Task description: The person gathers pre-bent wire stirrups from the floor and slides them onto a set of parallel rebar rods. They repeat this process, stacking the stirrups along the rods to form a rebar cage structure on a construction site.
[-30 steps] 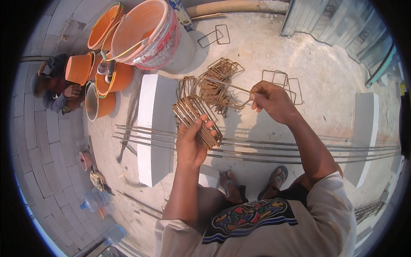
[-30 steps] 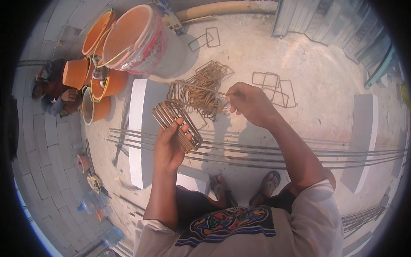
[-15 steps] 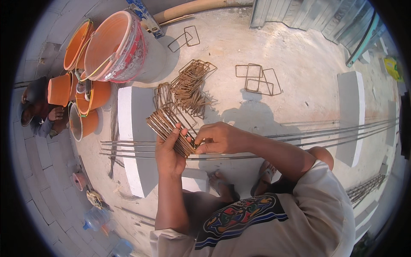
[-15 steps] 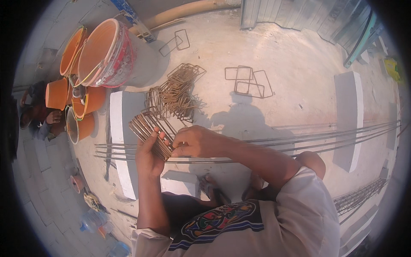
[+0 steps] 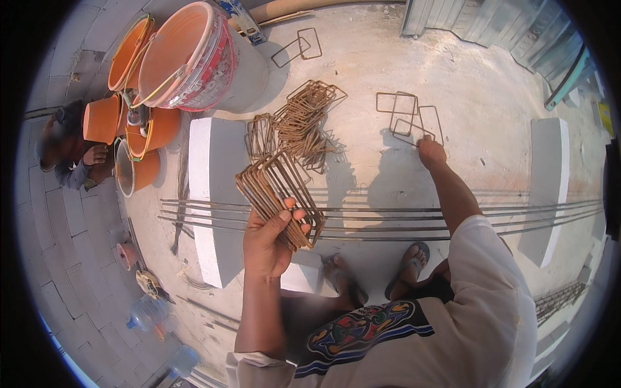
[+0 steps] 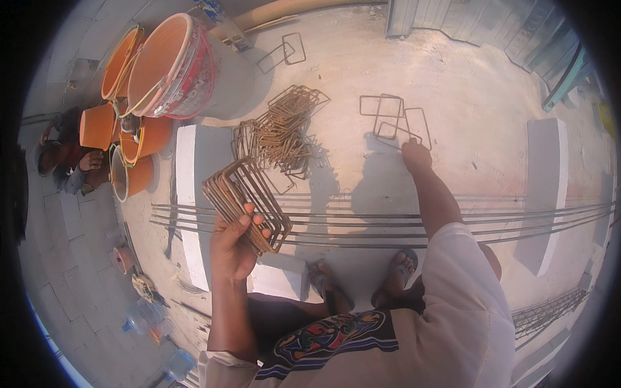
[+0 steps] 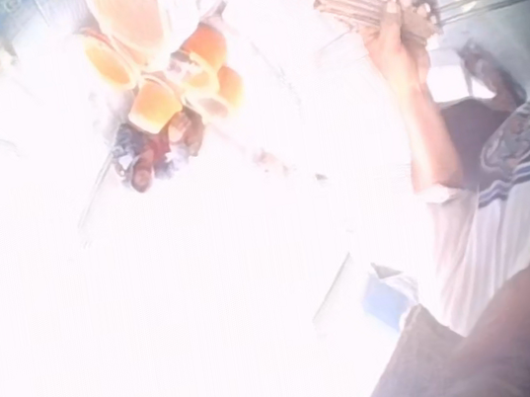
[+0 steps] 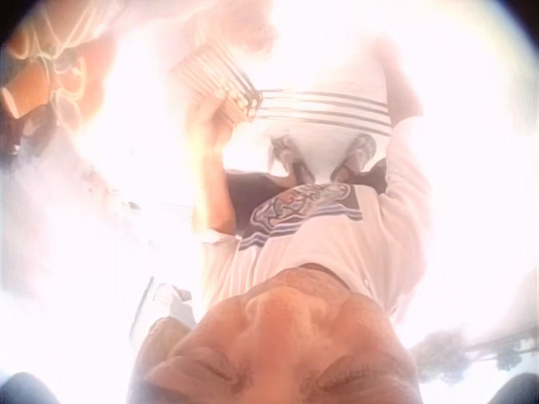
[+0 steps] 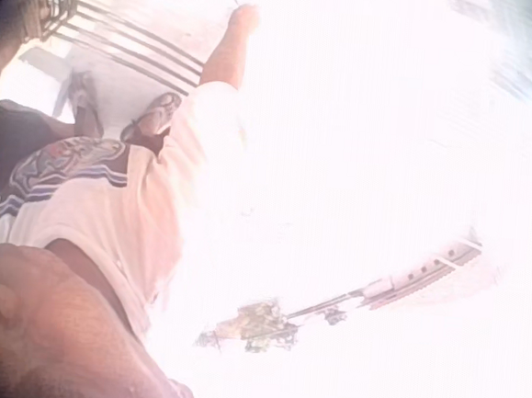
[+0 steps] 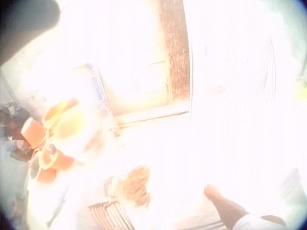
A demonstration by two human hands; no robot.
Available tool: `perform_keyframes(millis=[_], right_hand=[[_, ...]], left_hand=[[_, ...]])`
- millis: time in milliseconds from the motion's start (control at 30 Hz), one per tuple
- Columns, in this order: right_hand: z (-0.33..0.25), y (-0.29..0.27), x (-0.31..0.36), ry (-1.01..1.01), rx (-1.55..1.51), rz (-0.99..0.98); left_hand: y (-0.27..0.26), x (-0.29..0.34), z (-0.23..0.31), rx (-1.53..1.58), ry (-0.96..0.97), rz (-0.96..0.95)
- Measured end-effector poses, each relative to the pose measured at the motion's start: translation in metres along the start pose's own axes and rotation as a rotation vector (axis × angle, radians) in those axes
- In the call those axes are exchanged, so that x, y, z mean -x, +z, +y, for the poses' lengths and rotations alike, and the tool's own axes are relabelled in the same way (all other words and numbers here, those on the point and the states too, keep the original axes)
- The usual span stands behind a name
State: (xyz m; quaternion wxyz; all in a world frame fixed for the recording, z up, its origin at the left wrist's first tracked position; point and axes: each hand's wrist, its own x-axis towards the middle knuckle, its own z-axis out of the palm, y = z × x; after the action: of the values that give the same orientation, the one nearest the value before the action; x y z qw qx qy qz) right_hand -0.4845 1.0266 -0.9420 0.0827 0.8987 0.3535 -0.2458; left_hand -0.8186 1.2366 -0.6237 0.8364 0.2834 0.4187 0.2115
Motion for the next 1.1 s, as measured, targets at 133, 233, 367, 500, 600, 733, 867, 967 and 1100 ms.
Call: perform_keyframes(millis=[133, 233, 367, 500, 600, 733, 867, 967, 1100], right_hand=[[-0.005, -0.025, -0.005, -0.033, -0.173, 0.203], [-0.007, -0.065, -0.004, -0.119, -0.420, 0.257], [-0.039, -0.162, 0.046, -0.304, -0.707, 0.197], [-0.085, -0.240, 0.131, -0.251, -1.097, -0.004], [-0.105, -0.270, 0.172, -0.315, -0.872, 0.059], [-0.110, -0.294, 0.186, -0.747, -0.311, 0.373], [-0.116, -0.314, 0.181, -1.070, -0.184, 0.317], [-0.136, -0.319, 0.181, -1.167, -0.179, 0.239], [-0.156, -0.313, 0.176, -1.208, -0.270, 0.241]], left_hand=[[0.007, -0.005, 0.001, -0.004, 0.017, 0.001], [0.008, -0.013, 0.002, -0.034, 0.012, -0.012], [0.013, -0.019, 0.004, -0.022, 0.000, -0.020], [0.022, -0.022, 0.004, -0.013, 0.000, -0.004], [0.022, -0.026, 0.004, -0.058, -0.018, -0.006], [0.008, -0.030, 0.003, -0.083, -0.069, -0.027], [0.011, -0.027, 0.003, -0.126, -0.127, -0.050], [0.015, -0.025, -0.001, -0.178, -0.199, -0.077], [0.025, -0.018, -0.011, -0.116, -0.239, -0.220]])
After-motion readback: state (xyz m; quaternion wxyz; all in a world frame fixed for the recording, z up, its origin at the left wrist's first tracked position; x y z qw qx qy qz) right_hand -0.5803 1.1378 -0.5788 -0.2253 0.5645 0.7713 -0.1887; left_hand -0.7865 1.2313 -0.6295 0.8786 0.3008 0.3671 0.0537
